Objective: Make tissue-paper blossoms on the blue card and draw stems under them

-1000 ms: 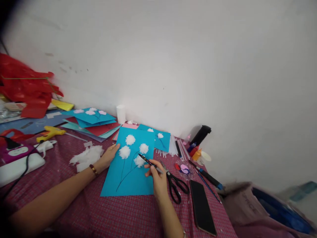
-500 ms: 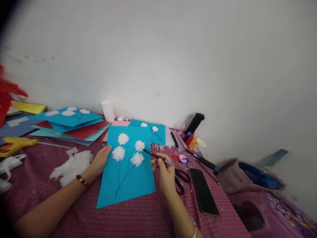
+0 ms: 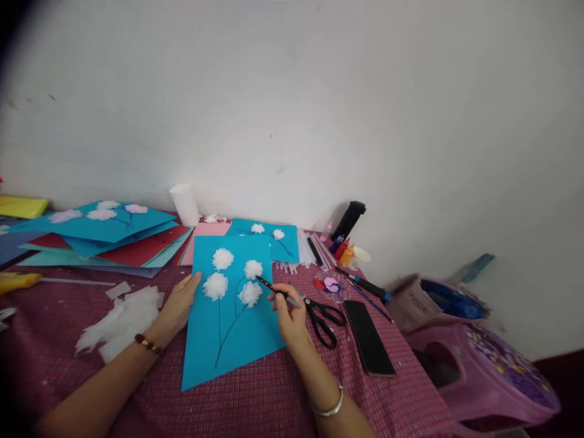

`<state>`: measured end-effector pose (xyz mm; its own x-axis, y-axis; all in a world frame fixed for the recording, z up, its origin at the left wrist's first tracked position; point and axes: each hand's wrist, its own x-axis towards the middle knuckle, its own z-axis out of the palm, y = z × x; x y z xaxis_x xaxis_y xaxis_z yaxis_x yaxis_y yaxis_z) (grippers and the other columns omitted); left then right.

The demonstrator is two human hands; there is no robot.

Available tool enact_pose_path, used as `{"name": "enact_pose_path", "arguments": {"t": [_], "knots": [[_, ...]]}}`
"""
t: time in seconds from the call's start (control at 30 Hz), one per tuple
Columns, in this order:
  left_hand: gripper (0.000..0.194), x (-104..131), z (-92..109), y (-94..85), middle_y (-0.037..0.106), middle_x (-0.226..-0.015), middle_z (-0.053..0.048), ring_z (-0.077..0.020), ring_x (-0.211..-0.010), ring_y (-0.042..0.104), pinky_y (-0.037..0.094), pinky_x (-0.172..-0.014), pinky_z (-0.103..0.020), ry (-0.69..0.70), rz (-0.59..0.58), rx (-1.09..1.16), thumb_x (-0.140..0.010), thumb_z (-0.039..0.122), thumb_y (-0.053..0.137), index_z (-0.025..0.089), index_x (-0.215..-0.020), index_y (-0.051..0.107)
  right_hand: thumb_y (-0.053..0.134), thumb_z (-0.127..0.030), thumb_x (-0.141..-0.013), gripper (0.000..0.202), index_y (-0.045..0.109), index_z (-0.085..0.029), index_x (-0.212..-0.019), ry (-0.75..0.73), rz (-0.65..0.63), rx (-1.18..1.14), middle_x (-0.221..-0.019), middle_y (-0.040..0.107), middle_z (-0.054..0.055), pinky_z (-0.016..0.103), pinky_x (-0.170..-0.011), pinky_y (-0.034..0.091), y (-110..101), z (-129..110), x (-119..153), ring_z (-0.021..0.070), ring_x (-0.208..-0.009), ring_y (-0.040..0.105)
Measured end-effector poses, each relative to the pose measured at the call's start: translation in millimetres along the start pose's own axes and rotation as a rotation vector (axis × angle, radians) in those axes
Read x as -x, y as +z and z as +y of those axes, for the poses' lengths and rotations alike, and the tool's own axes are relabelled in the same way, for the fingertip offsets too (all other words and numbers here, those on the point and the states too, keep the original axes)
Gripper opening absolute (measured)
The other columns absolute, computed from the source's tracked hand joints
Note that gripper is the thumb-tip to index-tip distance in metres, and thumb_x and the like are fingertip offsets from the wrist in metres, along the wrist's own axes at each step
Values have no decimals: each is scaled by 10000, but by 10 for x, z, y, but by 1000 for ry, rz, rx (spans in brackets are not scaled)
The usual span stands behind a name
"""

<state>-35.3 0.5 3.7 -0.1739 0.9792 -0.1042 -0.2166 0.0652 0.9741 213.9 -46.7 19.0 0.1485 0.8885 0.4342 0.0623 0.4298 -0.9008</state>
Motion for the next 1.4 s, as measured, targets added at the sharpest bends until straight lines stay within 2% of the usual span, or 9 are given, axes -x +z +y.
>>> {"name": "enact_pose_path", "arguments": {"t": [0.27, 0.4, 0.6, 0.73, 0.93, 1.07, 1.2, 1.3, 1.4], "knots": [[435, -71, -22, 3, 680, -726, -16, -201, -716, 630, 492, -626, -271, -32, -40, 69, -669, 558, 682, 169, -843, 594, 580, -333, -841, 168, 702, -228, -890, 77, 60, 2, -687, 670, 31, 280, -551, 452, -63, 7, -51, 163, -568, 571], [450, -96, -53, -7, 691, -755, -18, -199, -719, 641, 499, -645, -275, -46, -44, 62, -677, 552, 680, 162, -887, 602, 562, -350, -858, 168, 662, -233, -925, 118, 103, -51, -687, 671, 17, 267, -536, 458, -65, 9, -47, 146, -553, 570], [460, -35, -8, -13, 698, -773, -13, -176, -640, 627, 507, -595, -278, -55, -60, 31, -703, 551, 660, 171, -954, 602, 575, -339, -849, 157, 616, -232, -958, 135, 88, -134, -689, 676, 7, 261, -545, 459, -34, -82, -22, 135, -547, 580], [486, 26, 71, 10, 714, -788, -29, -199, -679, 651, 533, -634, -299, -63, -35, -19, -682, 549, 678, 162, -969, 614, 553, -318, -859, 143, 603, -233, -963, 123, 56, -149, -703, 668, 2, 255, -534, 449, -27, -117, -11, 132, -545, 575], [314, 15, 106, 30, 731, -984, -67, -236, -916, 670, 550, -741, -294, -65, 79, -81, -790, 402, 611, 169, -999, 638, 550, -279, -861, 133, 626, -217, -950, 106, -25, -100, -751, 669, 12, 240, -527, 444, -15, -138, 34, 125, -558, 571], [232, 48, 154, 8, 712, -1082, -73, -228, -1047, 636, 525, -868, -288, -66, 140, 18, -823, 309, 585, 151, -970, 670, 560, -284, -862, 142, 621, -207, -964, 67, -68, -76, -778, 675, 20, 241, -535, 462, -9, -186, 65, 127, -576, 585], [194, 68, 172, -17, 721, -1060, -83, -227, -1039, 645, 497, -942, -331, -126, 136, 167, -817, 270, 617, 145, -945, 692, 568, -290, -864, 130, 597, -216, -967, 22, -34, -80, -790, 689, 24, 244, -542, 486, -40, -197, 76, 126, -575, 598], [175, 64, 151, -15, 719, -1065, -85, -222, -999, 664, 515, -915, -340, -154, 138, 205, -828, 258, 617, 151, -945, 692, 563, -286, -866, 117, 592, -215, -954, 0, 8, -62, -788, 694, 29, 248, -548, 492, -71, -185, 59, 126, -576, 601], [181, 78, 145, -1, 724, -1044, -92, -213, -939, 684, 538, -855, -315, -154, 75, 193, -856, 250, 585, 147, -960, 691, 564, -282, -865, 95, 588, -212, -925, -20, 61, -64, -776, 689, 22, 249, -545, 491, -78, -225, 22, 121, -561, 594]]}}
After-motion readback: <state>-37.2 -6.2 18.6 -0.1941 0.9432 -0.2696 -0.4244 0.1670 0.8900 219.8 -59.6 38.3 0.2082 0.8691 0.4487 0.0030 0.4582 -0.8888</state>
